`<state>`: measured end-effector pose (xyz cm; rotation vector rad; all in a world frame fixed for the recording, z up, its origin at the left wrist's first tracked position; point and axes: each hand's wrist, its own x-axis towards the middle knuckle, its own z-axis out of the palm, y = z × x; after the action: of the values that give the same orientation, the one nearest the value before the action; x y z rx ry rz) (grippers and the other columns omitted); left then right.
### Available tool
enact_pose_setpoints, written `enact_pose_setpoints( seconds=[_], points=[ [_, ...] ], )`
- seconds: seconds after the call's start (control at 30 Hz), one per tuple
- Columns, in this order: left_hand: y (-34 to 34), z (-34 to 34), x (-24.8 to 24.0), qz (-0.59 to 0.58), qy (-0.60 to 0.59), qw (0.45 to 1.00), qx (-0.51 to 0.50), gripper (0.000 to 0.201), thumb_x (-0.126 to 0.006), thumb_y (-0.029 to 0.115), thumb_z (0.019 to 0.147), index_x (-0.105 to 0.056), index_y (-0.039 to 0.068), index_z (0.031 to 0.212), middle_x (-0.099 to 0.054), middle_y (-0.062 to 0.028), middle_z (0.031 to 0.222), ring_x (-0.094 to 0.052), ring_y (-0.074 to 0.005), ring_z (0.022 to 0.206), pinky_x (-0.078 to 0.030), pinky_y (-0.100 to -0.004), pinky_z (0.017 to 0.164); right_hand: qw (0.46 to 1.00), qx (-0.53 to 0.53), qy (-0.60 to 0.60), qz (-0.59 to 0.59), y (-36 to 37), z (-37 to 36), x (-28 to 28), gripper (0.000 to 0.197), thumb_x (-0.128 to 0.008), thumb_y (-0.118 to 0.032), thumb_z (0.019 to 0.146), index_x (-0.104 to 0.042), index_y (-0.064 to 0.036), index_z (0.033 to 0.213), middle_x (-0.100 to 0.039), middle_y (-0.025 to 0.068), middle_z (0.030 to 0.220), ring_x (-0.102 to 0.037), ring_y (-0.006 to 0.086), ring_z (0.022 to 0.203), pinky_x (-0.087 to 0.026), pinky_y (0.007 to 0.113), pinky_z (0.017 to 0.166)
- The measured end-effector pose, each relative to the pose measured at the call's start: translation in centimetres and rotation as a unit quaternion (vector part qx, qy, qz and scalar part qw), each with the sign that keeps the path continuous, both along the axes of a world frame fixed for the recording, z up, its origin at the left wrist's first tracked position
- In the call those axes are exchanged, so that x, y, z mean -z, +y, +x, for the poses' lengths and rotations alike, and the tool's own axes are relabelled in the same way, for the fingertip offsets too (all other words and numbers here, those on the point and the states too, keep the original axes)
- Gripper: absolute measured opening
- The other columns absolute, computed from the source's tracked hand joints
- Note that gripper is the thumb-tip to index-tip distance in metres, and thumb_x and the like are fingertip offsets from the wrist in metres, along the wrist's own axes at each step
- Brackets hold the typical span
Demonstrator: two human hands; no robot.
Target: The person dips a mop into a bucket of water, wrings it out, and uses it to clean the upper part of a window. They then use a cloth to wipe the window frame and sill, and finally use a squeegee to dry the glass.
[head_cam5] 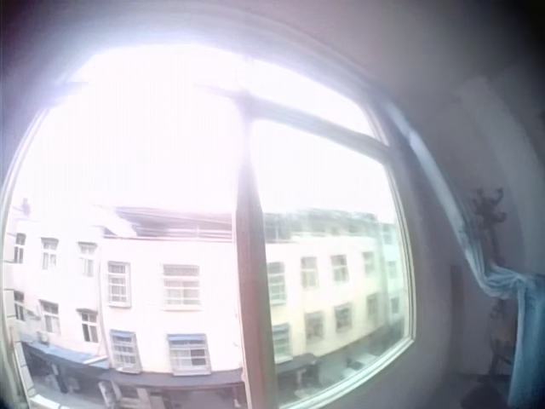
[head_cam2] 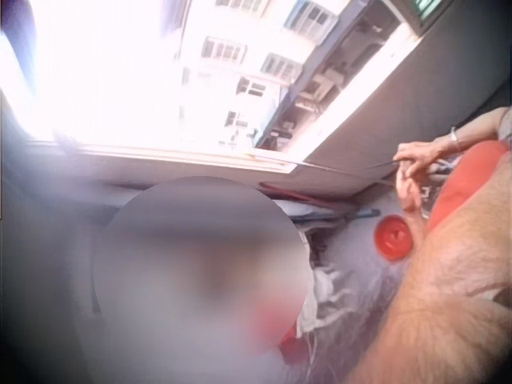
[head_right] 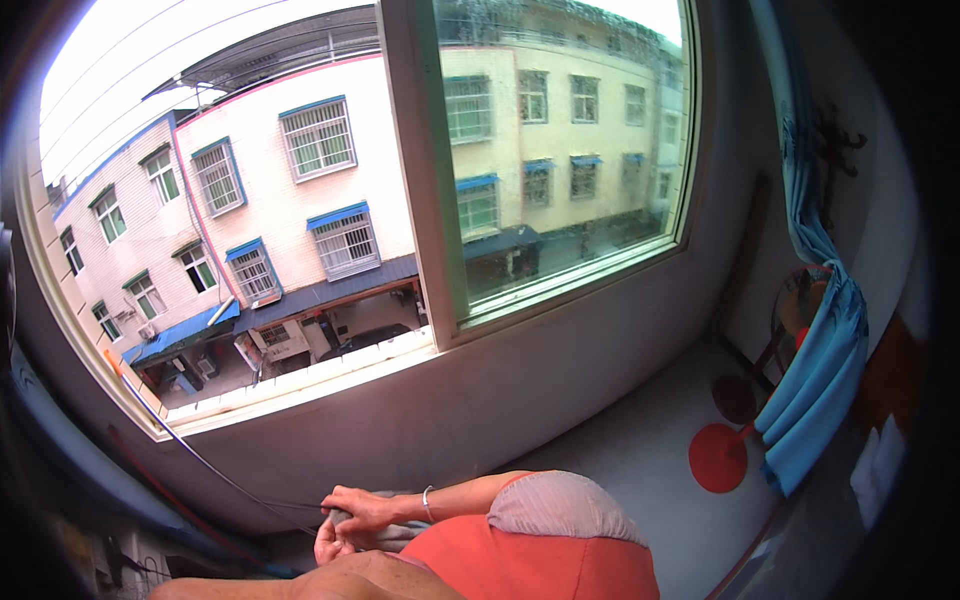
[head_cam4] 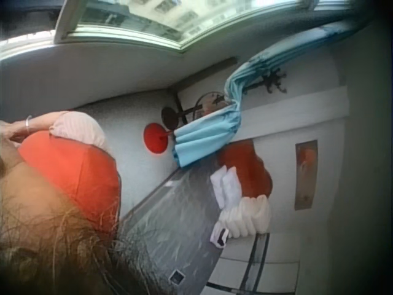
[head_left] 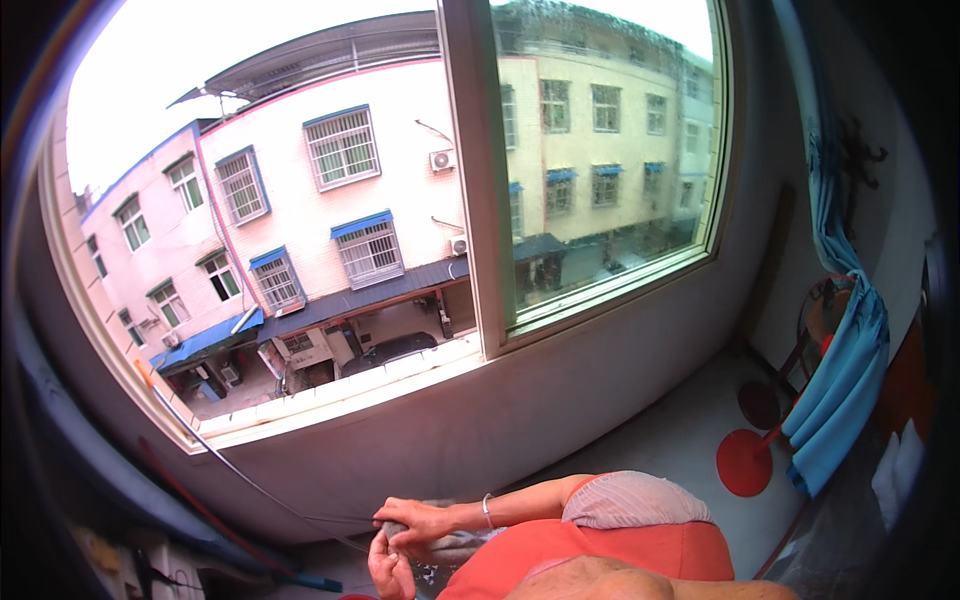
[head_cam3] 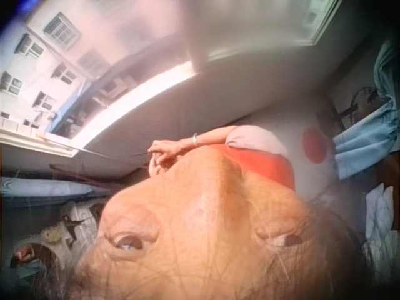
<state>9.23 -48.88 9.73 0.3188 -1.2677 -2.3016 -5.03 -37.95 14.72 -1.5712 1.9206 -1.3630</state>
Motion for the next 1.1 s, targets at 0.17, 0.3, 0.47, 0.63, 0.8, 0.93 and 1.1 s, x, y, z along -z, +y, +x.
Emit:
enact_pose_setpoints(
  seconds=[0.17,0.3,0.47,0.63,0.8,0.93,1.1],
  points=[
    [-5.6,1.7,12.6,0.004,-0.046,0.998,0.035,0.041,-0.057,0.02,0.088,-0.047,0.006,0.125,-0.058,-0.014,0.114,-0.057,-0.0274,0.107,-0.051,-0.0382,0.087,0.995,0.103,0.013,0.011,-1.0,-0.3,-1.8,0.026,-0.064,-0.01,0.075,-0.055,-0.005,0.098,-0.052,0.0149,0.093,-0.055,0.0316,0.089,-0.046,0.039,0.075],
    [1.1,-0.7,10.4,-0.003,-0.098,0.994,0.052,0.042,-0.055,0.021,0.088,-0.046,0.006,0.126,-0.057,-0.014,0.116,-0.057,-0.0279,0.109,-0.05,-0.0393,0.088,0.999,0.02,0.015,0.028,-0.4,1.8,-1.4,0.026,-0.065,-0.008,0.073,-0.054,-0.0046,0.097,-0.052,0.0141,0.091,-0.054,0.0323,0.09,-0.045,0.039,0.079],
    [0.0,-0.6,8.3,0.014,-0.104,0.994,0.008,0.043,-0.054,0.022,0.088,-0.046,0.006,0.127,-0.056,-0.014,0.118,-0.055,-0.0284,0.111,-0.049,-0.0407,0.09,0.984,-0.168,-0.051,0.037,0.5,6.5,0.6,0.028,-0.066,-0.004,0.071,-0.052,-0.0016,0.096,-0.051,0.0139,0.091,-0.052,0.0321,0.091,-0.042,0.038,0.084],
    [-1.8,0.2,7.9,0.025,-0.112,0.993,-0.027,0.044,-0.053,0.024,0.089,-0.046,0.006,0.128,-0.056,-0.014,0.12,-0.054,-0.0289,0.112,-0.048,-0.042,0.092,0.969,-0.21,-0.091,0.093,1.9,7.3,-2.2,0.027,-0.065,-0.004,0.071,-0.052,-0.0014,0.095,-0.052,0.0132,0.09,-0.053,0.0294,0.09,-0.043,0.038,0.083],
    [-0.5,0.7,8.6,0.029,-0.153,0.987,-0.025,0.045,-0.051,0.025,0.089,-0.045,0.006,0.13,-0.055,-0.0139,0.122,-0.053,-0.0295,0.114,-0.047,-0.0434,0.093,0.961,-0.23,-0.108,0.111,2.5,8.2,-3.8,0.026,-0.065,-0.004,0.07,-0.053,-0.0011,0.094,-0.054,0.0126,0.09,-0.053,0.0267,0.09,-0.043,0.037,0.082],
    [1.0,0.8,8.9,0.041,-0.162,0.986,-0.012,0.046,-0.05,0.026,0.09,-0.045,0.006,0.131,-0.054,-0.0139,0.124,-0.053,-0.0299,0.116,-0.046,-0.0444,0.095,0.958,-0.231,-0.114,0.125,2.9,8.4,-6.0,0.026,-0.065,-0.004,0.07,-0.054,-0.0009,0.093,-0.055,0.0121,0.089,-0.054,0.0245,0.089,-0.044,0.036,0.082],
    [1.6,2.2,8.0,0.06,-0.136,0.988,-0.034,0.047,-0.049,0.028,0.09,-0.045,0.007,0.132,-0.054,-0.0139,0.126,-0.052,-0.0305,0.118,-0.045,-0.0458,0.096,0.956,-0.229,-0.166,0.077,1.5,7.2,-6.7,0.024,-0.065,-0.008,0.07,-0.057,-0.0023,0.092,-0.059,0.0083,0.088,-0.058,0.0198,0.085,-0.047,0.033,0.075]
  ],
)
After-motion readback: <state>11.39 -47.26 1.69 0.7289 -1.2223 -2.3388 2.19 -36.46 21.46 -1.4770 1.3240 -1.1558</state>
